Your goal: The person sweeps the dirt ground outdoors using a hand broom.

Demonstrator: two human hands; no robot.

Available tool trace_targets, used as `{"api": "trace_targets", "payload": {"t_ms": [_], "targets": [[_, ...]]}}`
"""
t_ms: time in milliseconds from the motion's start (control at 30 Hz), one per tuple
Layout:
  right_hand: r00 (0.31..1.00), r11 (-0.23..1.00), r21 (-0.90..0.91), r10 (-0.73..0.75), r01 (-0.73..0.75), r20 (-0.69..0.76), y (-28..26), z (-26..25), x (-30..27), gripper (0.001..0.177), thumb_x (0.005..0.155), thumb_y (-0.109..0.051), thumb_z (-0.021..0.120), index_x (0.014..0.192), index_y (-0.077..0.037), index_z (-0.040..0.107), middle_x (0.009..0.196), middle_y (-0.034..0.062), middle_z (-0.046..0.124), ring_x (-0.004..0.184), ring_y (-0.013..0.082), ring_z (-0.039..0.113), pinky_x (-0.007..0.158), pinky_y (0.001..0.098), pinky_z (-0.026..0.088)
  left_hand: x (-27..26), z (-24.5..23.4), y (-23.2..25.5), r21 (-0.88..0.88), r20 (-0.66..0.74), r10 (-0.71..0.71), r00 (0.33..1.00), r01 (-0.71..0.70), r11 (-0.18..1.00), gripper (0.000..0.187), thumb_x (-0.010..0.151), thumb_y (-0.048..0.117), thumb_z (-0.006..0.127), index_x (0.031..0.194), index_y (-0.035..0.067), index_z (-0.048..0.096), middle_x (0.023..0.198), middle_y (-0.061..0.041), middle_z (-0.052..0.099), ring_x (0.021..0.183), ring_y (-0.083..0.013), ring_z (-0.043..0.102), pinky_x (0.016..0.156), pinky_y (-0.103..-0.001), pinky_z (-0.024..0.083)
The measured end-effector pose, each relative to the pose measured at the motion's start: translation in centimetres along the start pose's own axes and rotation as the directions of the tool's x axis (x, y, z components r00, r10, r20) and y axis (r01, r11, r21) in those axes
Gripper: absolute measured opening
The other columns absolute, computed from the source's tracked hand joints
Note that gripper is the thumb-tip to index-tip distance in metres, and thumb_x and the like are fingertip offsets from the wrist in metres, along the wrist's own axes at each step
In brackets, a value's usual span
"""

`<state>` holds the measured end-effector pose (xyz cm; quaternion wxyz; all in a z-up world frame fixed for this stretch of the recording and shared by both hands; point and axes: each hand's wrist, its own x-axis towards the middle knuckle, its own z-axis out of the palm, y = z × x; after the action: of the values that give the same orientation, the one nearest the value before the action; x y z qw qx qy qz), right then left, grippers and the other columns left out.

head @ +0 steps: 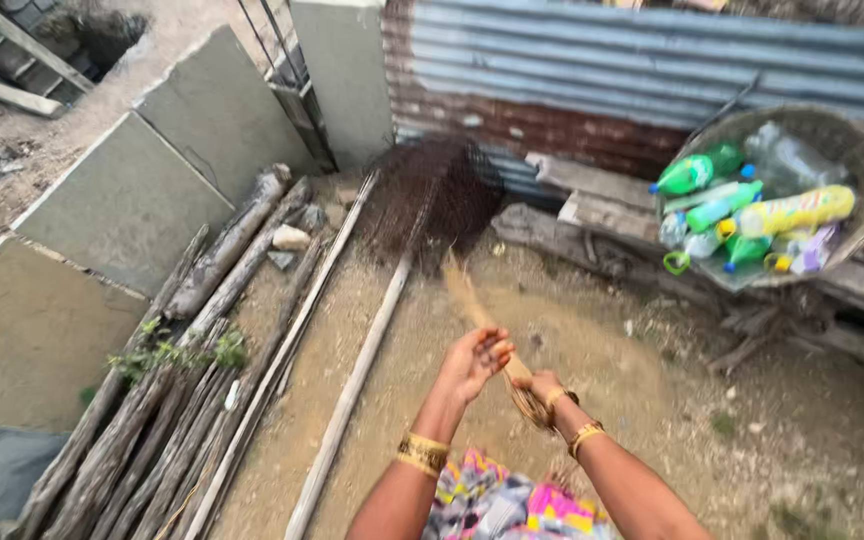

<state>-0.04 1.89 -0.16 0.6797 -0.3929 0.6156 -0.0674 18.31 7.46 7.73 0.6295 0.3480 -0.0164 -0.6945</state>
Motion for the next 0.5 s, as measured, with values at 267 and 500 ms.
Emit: {"api": "trace_targets", "payload": {"t_ms": [267,500], "targets": [[0.959,0.973,0.169,0.191,-0.156,-0.211,1.5,-10.3,1.9,0.036,0.086,-0.019,0.081,0.100,0.012,0.070,0.072,0.0201,0.068,0.052,0.0311,0.061,0.044,0.0432,0.048,0.6,-2.3,0.6,-0.013,-0.100,-0.020,0.995,0.019,1.000,0.025,0.104,0.021,0.047,0.116,0.003,0.059,0.111,-0.015,0.072,0.097,-0.0295,0.072,0.083,-0.042,0.061],[0.924,0.914,0.404,0.188,-0.041,-0.333,4.8,-6.7,8.1,0.030,0.086,-0.022,0.078,0.097,0.002,0.066,0.076,0.0122,0.069,0.063,0.0293,0.065,0.057,0.0467,0.052,2.5,-1.7,-0.8,-0.014,-0.099,-0.047,0.994,0.046,0.999,0.024,0.106,0.020,0.050,0.119,0.003,0.060,0.115,-0.014,0.071,0.103,-0.0315,0.072,0.086,-0.042,0.060]]}}
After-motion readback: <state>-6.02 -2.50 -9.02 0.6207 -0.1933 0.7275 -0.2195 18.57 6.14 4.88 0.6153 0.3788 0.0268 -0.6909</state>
